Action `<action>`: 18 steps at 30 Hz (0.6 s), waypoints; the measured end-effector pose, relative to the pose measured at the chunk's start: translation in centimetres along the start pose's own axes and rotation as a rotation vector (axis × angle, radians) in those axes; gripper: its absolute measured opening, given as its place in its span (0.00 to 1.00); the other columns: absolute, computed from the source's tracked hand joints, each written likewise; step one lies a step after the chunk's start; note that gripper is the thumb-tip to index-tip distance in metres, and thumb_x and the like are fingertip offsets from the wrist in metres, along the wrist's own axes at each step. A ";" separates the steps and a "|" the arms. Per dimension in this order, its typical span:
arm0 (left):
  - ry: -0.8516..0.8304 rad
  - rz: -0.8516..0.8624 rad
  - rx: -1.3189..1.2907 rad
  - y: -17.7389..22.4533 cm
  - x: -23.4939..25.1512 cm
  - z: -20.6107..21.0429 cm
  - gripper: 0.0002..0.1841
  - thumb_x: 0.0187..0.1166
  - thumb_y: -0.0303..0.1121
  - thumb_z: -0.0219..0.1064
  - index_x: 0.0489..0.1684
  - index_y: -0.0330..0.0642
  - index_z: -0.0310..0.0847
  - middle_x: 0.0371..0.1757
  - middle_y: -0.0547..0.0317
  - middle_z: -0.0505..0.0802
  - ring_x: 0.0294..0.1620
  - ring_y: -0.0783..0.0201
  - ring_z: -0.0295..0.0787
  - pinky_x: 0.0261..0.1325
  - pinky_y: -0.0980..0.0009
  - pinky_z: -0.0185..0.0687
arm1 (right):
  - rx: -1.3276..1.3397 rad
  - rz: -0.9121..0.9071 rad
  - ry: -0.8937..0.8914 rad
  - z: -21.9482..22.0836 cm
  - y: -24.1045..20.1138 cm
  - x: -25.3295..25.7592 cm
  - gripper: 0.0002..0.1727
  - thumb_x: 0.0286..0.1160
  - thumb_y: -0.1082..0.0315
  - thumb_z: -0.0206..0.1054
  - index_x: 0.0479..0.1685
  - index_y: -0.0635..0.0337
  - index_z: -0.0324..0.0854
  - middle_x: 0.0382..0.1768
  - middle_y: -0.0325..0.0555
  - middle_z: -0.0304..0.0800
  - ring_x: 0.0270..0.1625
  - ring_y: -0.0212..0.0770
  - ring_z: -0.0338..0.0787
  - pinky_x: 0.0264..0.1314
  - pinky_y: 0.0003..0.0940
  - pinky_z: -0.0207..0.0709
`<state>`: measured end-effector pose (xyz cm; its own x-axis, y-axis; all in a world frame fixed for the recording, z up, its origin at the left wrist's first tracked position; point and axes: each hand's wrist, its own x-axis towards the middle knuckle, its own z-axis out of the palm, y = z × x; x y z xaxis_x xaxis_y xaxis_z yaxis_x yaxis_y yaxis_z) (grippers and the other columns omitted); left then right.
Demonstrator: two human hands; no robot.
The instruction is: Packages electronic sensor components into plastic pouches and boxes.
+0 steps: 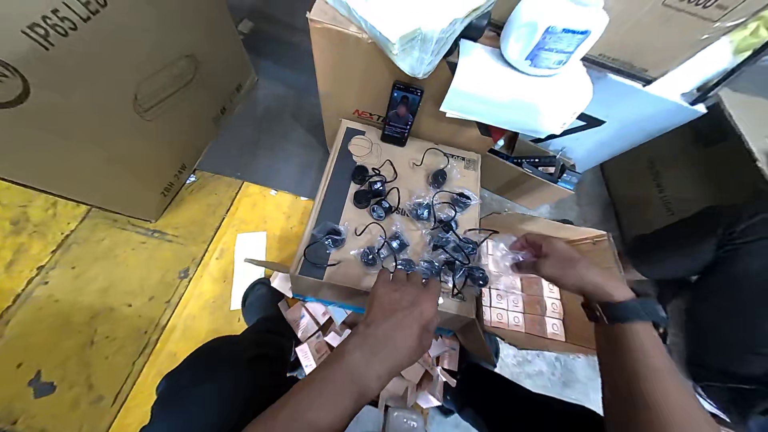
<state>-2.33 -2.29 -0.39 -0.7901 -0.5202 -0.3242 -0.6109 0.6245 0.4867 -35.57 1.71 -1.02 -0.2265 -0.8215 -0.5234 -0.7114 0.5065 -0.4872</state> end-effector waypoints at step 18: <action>0.360 -0.231 -0.590 -2.6 -0.1 -2.0 0.32 0.85 0.57 0.59 0.85 0.53 0.68 0.73 0.55 0.87 0.67 0.57 0.88 0.68 0.48 0.84 | 1.108 -0.383 0.051 12.7 -8.7 -4.5 0.09 0.83 0.69 0.62 0.43 0.65 0.84 0.37 0.47 0.90 0.39 0.38 0.90 0.49 0.37 0.87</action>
<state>-0.58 -5.00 -0.03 -0.5167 -0.8234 -0.2345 -0.5511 0.1103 0.8271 -19.98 4.34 -3.30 -0.1673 -0.9665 -0.1945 0.2234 0.1550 -0.9623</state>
